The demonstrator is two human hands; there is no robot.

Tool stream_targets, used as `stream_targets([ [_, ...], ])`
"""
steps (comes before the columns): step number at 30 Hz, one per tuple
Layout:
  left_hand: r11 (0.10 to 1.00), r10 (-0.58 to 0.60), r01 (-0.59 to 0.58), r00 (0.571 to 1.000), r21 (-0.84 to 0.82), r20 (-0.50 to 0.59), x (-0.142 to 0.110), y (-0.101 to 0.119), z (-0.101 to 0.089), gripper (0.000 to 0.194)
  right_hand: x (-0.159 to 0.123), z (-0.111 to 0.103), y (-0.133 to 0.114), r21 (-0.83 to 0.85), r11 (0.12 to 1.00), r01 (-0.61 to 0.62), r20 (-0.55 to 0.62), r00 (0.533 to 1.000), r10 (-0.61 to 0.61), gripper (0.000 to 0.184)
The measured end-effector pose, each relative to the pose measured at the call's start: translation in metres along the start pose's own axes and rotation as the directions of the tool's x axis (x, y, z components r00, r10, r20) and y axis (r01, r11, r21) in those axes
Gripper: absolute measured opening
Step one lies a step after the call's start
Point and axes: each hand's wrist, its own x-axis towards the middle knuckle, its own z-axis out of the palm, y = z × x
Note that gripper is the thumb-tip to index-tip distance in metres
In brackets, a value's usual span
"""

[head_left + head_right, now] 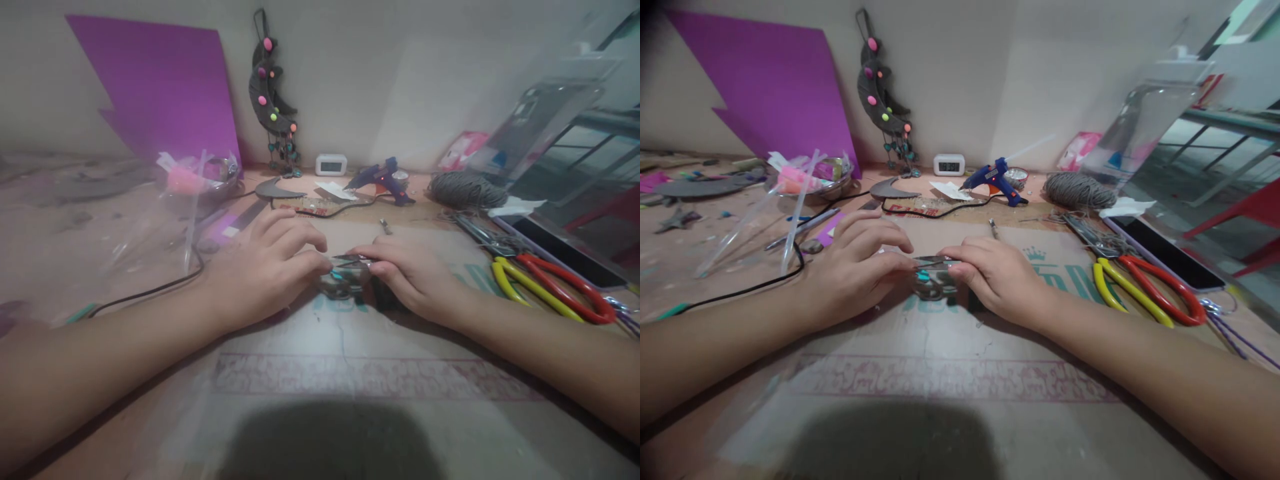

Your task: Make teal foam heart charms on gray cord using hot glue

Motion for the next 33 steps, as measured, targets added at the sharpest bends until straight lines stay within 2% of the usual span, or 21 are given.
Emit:
stream_targets([
  [4,0.999,-0.025,0.025,1.0,-0.036,0.013,0.0012,-0.0004,-0.0006,0.01,0.0001,-0.0018,0.0002,-0.005,0.998,-0.067,-0.071,0.995,0.067,0.038],
  [8,0.991,-0.092,0.096,0.995,-0.093,0.048,0.0018,-0.0013,-0.0013,0.012,-0.0002,-0.0042,0.0013,-0.059,0.997,-0.042,-0.082,0.996,0.037,0.038],
  [10,0.987,-0.11,0.113,0.993,-0.116,0.031,0.0015,-0.0019,-0.0015,0.012,-0.0003,-0.0052,0.0018,-0.086,0.996,-0.018,-0.067,0.998,0.013,0.039],
  [15,0.985,-0.092,0.087,0.995,-0.15,-0.024,0.0011,-0.0027,-0.0015,0.011,-0.0008,-0.0052,0.0008,-0.101,0.994,0.032,-0.031,0.999,-0.035,0.042],
  [33,0.982,-0.074,0.058,0.994,-0.181,-0.082,0.0007,0.0,-0.0025,0.016,-0.0017,-0.0018,-0.0023,-0.046,0.989,0.143,-0.064,0.987,-0.146,0.043],
])
